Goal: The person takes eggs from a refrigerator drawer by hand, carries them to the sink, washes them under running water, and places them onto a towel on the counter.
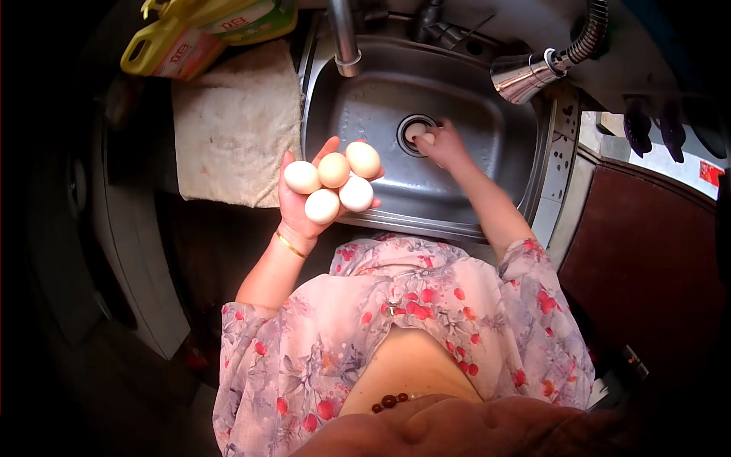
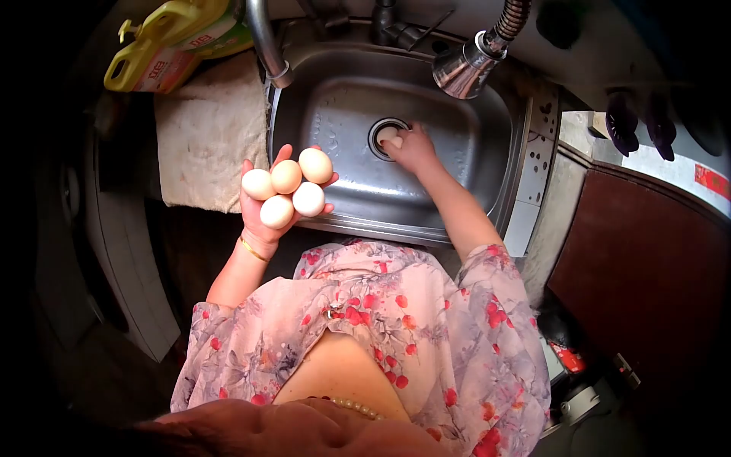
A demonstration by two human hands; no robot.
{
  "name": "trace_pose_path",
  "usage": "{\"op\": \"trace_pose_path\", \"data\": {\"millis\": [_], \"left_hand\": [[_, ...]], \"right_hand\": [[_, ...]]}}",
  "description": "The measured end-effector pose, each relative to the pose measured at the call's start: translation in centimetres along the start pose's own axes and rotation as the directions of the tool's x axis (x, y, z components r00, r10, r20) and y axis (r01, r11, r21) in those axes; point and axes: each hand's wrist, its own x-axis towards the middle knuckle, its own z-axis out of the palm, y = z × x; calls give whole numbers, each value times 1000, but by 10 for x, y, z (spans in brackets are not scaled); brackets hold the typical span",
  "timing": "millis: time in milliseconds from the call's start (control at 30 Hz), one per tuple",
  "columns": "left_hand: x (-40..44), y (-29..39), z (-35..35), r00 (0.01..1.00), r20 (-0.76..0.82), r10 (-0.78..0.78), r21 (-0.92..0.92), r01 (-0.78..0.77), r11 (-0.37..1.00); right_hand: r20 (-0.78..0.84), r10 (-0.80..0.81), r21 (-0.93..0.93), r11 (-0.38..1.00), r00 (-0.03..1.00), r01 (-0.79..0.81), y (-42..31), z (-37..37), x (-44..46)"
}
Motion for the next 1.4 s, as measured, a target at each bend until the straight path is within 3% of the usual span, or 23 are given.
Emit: {"op": "trace_pose_path", "data": {"millis": [133, 600, 800, 900, 933, 1000, 1100, 1133, 1233, 1333, 1400], "left_hand": [[15, 0, -2, 999, -28, -30, -51, 28, 998], [85, 19, -27, 960, -255, -118, 169, 165, 972], [117, 30, -61, 946, -259, -194, 265, 263, 928], [128, 28, -68, 933, -289, -212, 237, 285, 929], [132, 28, -68, 936, -274, -219, 264, 292, 919], [141, 27, -79, 944, -251, -214, 285, 284, 916], [147, 21, -87, 953, -249, -175, 288, 245, 926], [150, 21, -92, 953, -264, -152, 295, 230, 928], [158, 20, -105, 945, -313, -95, 318, 199, 927], [161, 11, -129, 931, -366, -1, 333, 132, 933], [165, 9, -138, 914, -405, 22, 331, 124, 935]], "right_hand": [[-20, -102, -253, 963, 995, 93, -16, 6, -7], [90, 32, -279, 960, 995, -6, -26, 1, 9], [-45, -14, -300, 954, 999, 0, -30, -12, 15], [-163, -163, 127, 975, 973, 185, -28, -9, 26], [-3, -72, 405, 912, 997, 67, -39, -13, 28], [356, -31, 772, 573, 934, -275, -68, -30, 30], [435, -25, 869, 275, 900, -412, -56, -6, 38], [437, -119, 894, 173, 892, -414, -57, -4, 45], [362, -20, 910, 226, 932, -349, -66, 0, 40], [54, -11, 677, 735, 998, -29, -57, 22, 44], [-1, 83, 585, 808, 997, -67, -56, 40, 45]]}}
